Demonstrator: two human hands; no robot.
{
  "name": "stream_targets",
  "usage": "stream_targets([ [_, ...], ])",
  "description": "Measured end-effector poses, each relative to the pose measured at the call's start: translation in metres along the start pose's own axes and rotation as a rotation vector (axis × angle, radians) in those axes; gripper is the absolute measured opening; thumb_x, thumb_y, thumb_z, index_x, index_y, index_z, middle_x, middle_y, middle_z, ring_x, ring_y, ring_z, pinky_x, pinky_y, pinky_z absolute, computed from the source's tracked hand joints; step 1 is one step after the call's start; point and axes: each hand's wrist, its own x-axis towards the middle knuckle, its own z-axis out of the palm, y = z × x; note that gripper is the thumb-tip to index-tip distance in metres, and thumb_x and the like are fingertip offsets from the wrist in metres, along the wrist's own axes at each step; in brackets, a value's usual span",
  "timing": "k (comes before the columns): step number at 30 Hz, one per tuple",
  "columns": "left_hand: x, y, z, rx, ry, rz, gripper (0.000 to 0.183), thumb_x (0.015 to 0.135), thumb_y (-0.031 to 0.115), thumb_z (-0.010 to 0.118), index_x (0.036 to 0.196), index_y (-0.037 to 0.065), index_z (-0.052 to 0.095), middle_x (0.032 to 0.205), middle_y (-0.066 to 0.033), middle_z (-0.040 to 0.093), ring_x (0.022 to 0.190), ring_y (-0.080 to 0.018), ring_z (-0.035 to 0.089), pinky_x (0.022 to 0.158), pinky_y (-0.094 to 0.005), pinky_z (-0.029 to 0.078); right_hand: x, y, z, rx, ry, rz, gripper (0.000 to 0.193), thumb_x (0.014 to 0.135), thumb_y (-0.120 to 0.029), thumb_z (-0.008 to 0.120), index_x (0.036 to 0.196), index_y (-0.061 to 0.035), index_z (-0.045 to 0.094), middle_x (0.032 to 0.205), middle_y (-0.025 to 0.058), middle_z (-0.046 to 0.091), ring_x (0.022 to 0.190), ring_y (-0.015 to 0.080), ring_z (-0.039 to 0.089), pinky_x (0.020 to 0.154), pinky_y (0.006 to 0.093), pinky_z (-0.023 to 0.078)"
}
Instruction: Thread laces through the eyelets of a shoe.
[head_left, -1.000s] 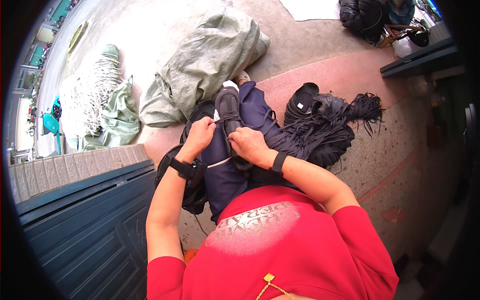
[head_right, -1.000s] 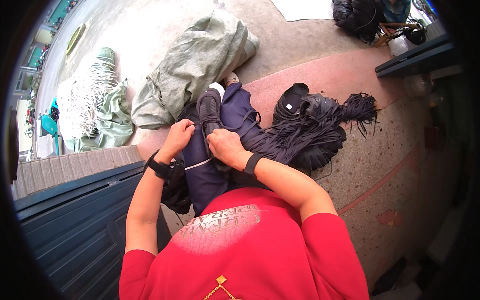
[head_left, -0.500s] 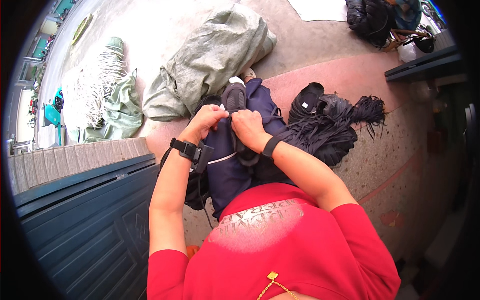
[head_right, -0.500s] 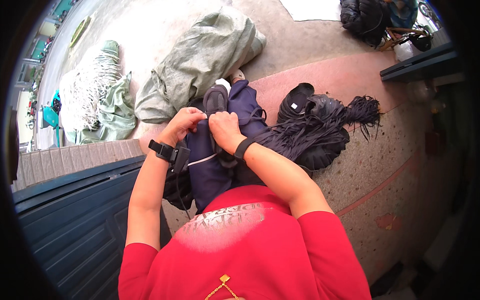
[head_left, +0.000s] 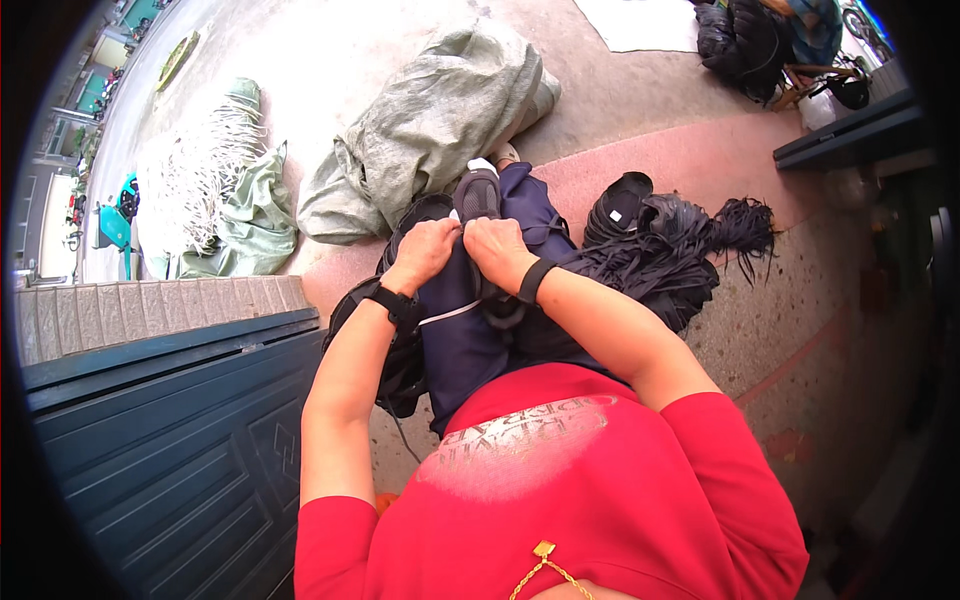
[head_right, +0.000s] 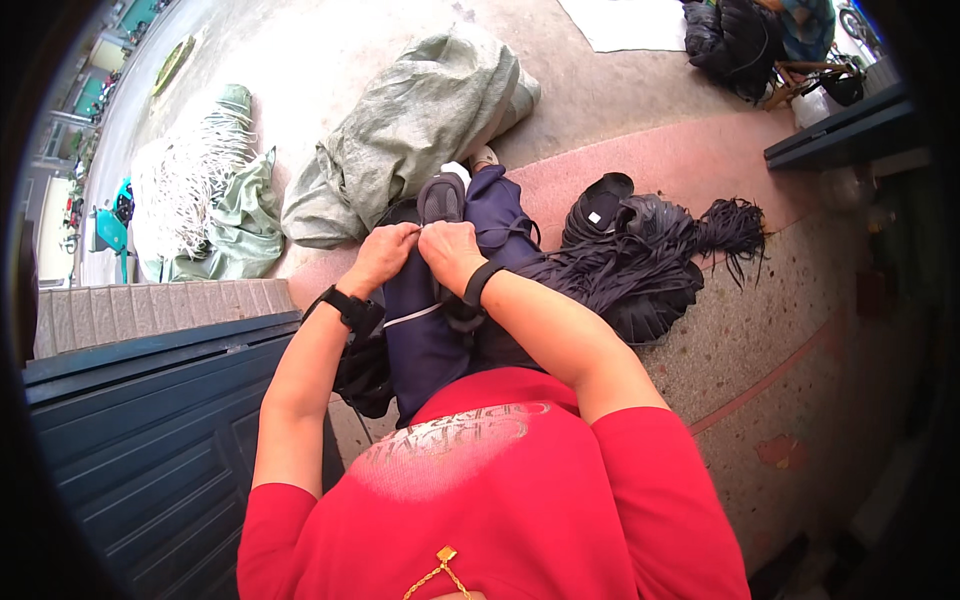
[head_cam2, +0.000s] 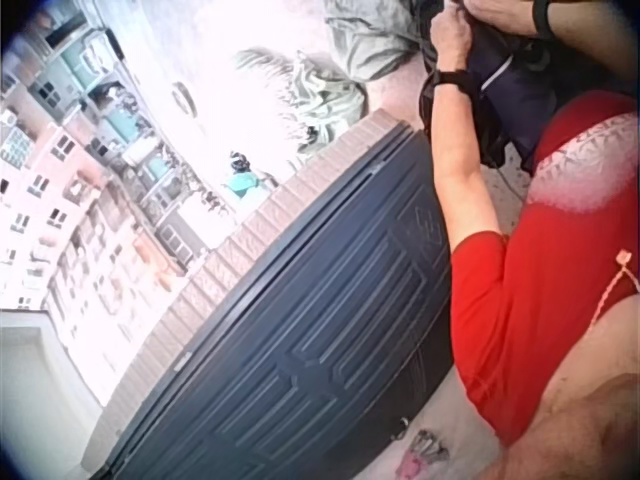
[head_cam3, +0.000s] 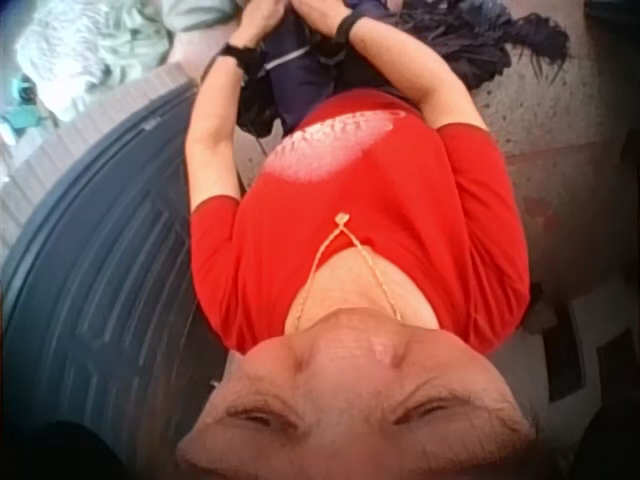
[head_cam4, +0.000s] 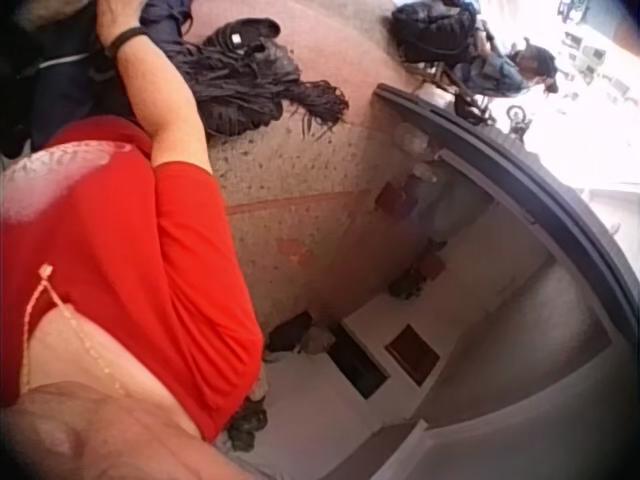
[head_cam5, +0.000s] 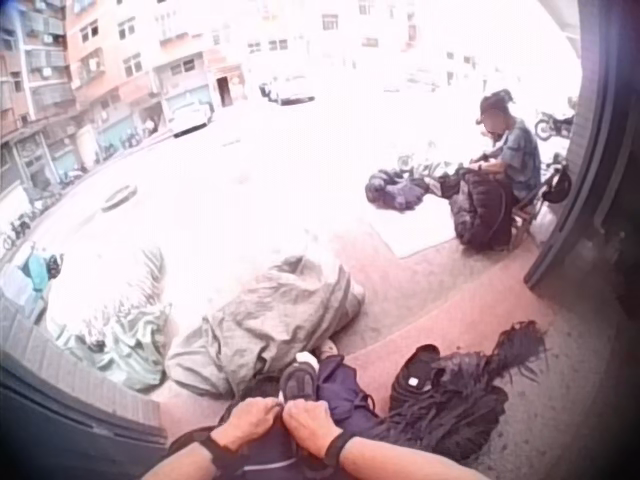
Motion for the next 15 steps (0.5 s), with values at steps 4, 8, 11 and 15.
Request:
stream_targets([
  [4,0.003,0.0,0.011,-0.081,-0.032,-0.014,0.022,0.082,0.02,0.048,0.091,0.003,0.059,0.082,-0.0183,0.06,0.083,-0.035,0.056,0.07,-0.0419,0.044,0.001,0.009,0.014,0.138,0.03,0.053,0.01,0.073,-0.012,0.051,0.073,-0.0077,0.061,0.071,0.006,0.061,0.065,0.0195,0.062,0.048,0.03,0.045],
  [8,0.0,0.008,0.009,0.015,-0.018,-0.185,0.022,0.083,0.018,0.045,0.092,0.002,0.056,0.081,-0.0216,0.059,0.081,-0.037,0.056,0.07,-0.0441,0.044,0.003,0.007,0.001,-0.102,-0.056,-0.146,0.014,0.074,-0.011,0.049,0.067,-0.0096,0.062,0.069,0.0051,0.061,0.064,0.0198,0.062,0.045,0.034,0.046],
  [11,-0.003,0.008,0.004,0.118,0.083,-0.129,0.018,0.081,0.011,0.042,0.09,0.0,0.054,0.078,-0.0229,0.058,0.077,-0.0376,0.056,0.069,-0.0451,0.044,0.005,0.019,-0.041,-0.077,-0.269,-0.311,0.012,0.072,-0.014,0.053,0.066,-0.0086,0.062,0.065,0.0065,0.061,0.061,0.0207,0.062,0.043,0.0354,0.047],
  [15,-0.002,0.007,0.006,0.163,0.193,-0.052,0.014,0.078,0.008,0.043,0.083,-0.001,0.053,0.074,-0.0217,0.058,0.074,-0.037,0.057,0.066,-0.0451,0.044,-0.016,0.049,-0.034,0.233,-0.216,-0.171,0.013,0.07,-0.017,0.055,0.066,-0.0063,0.06,0.064,0.012,0.06,0.061,0.027,0.061,0.051,0.0384,0.047],
])
